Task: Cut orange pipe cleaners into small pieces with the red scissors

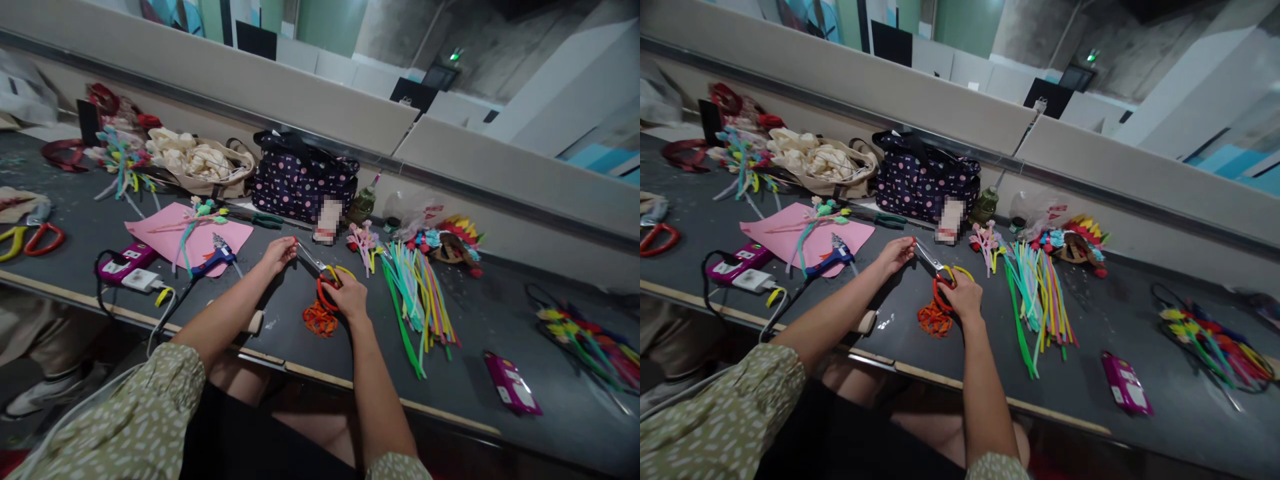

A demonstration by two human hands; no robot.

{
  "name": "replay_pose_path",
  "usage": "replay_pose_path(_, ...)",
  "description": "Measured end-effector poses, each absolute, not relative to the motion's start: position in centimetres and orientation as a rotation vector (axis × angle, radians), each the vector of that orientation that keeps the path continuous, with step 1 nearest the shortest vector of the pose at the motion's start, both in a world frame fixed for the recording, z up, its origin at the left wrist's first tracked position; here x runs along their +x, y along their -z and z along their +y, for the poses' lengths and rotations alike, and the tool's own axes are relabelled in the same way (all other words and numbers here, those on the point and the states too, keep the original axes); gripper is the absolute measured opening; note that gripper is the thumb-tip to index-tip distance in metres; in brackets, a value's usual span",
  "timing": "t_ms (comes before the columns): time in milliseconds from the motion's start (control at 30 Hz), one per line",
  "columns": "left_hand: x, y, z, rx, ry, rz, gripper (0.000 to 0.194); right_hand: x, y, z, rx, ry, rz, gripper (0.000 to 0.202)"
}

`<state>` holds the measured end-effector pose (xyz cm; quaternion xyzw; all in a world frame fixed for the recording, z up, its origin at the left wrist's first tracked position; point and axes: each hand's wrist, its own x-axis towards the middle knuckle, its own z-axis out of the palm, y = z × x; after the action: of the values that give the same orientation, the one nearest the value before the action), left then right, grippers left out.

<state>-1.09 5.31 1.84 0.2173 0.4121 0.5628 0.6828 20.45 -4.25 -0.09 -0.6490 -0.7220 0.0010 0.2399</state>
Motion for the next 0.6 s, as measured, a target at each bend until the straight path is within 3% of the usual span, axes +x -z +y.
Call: replay_pose_path(600,-1.18,-1.46,5.45,0.516,-1.288,0.914,0.008,20.54,-0.08,-4.31,-1.767,0.054,-1.99,0.049)
